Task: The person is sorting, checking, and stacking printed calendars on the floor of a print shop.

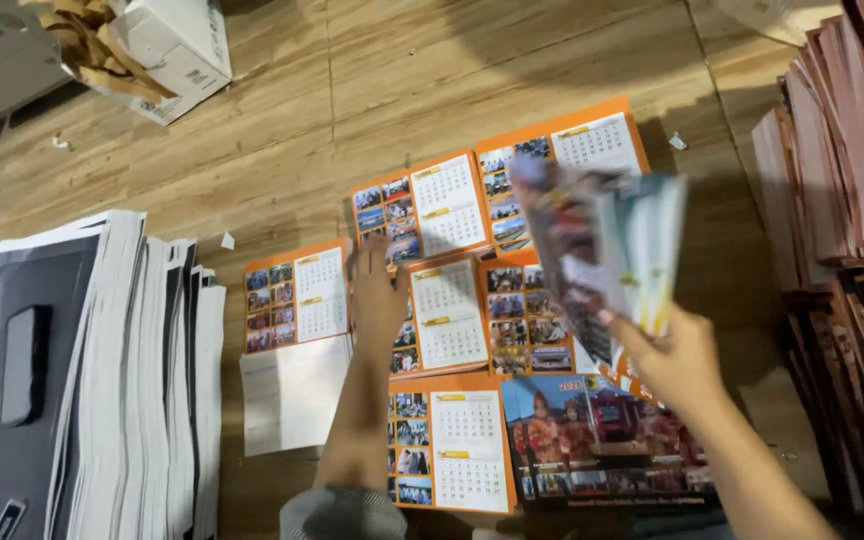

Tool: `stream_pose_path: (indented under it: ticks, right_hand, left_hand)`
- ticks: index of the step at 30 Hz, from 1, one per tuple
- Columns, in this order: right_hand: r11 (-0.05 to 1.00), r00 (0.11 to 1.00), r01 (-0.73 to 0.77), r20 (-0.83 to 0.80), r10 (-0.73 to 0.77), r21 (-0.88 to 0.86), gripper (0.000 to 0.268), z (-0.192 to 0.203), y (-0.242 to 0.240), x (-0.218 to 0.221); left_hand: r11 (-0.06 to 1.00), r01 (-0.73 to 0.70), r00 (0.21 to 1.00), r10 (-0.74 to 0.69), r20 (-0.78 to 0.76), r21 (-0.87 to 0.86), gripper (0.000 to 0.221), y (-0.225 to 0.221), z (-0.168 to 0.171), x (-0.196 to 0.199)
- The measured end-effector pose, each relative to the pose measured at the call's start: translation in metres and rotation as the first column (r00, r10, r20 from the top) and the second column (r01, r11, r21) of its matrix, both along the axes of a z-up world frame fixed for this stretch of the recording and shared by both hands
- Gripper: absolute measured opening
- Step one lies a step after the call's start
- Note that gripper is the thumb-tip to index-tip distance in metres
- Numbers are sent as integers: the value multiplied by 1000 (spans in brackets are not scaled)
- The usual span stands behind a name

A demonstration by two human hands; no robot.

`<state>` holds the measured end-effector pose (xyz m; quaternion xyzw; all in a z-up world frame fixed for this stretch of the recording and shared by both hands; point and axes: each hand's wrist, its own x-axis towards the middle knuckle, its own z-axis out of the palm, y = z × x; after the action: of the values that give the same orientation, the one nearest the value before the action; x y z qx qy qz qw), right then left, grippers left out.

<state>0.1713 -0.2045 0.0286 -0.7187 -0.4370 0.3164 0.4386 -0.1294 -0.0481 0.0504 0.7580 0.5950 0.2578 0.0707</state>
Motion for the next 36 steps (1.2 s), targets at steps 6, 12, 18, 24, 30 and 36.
stream_pose_path:
  ticks: [6, 12, 18, 24, 30, 36]
  right_hand:
    - [942, 876, 304, -346, -335, -142, 31, 47, 13, 14]
    - [940, 852, 275, -402, -336, -202, 35, 60, 17, 10]
    - [939, 858, 279, -387, -337, -199, 33, 58, 16, 12]
    - [949, 861, 274, -400, -315, -158, 33, 54, 16, 10]
    - [949, 863, 274, -396, -314, -154, 33, 53, 15, 10]
    - [964, 893, 263, -369, -259, -40, 24, 46, 15, 9]
  left_hand:
    - [925, -18, 995, -22, -101, -379, 57, 47, -41, -14]
    - [984, 159, 890, -180, -419, -84, 39, 63, -63, -46]
    - [959, 246, 813, -285, -507, -143, 49, 60, -44, -39]
    - [962, 262, 759, -255, -599, -78, 41, 65, -46, -45]
    - [950, 313, 749, -258, -610, -16, 26, 64, -55, -41]
    - [981, 93, 968, -129, -217, -169, 38, 43, -32, -10]
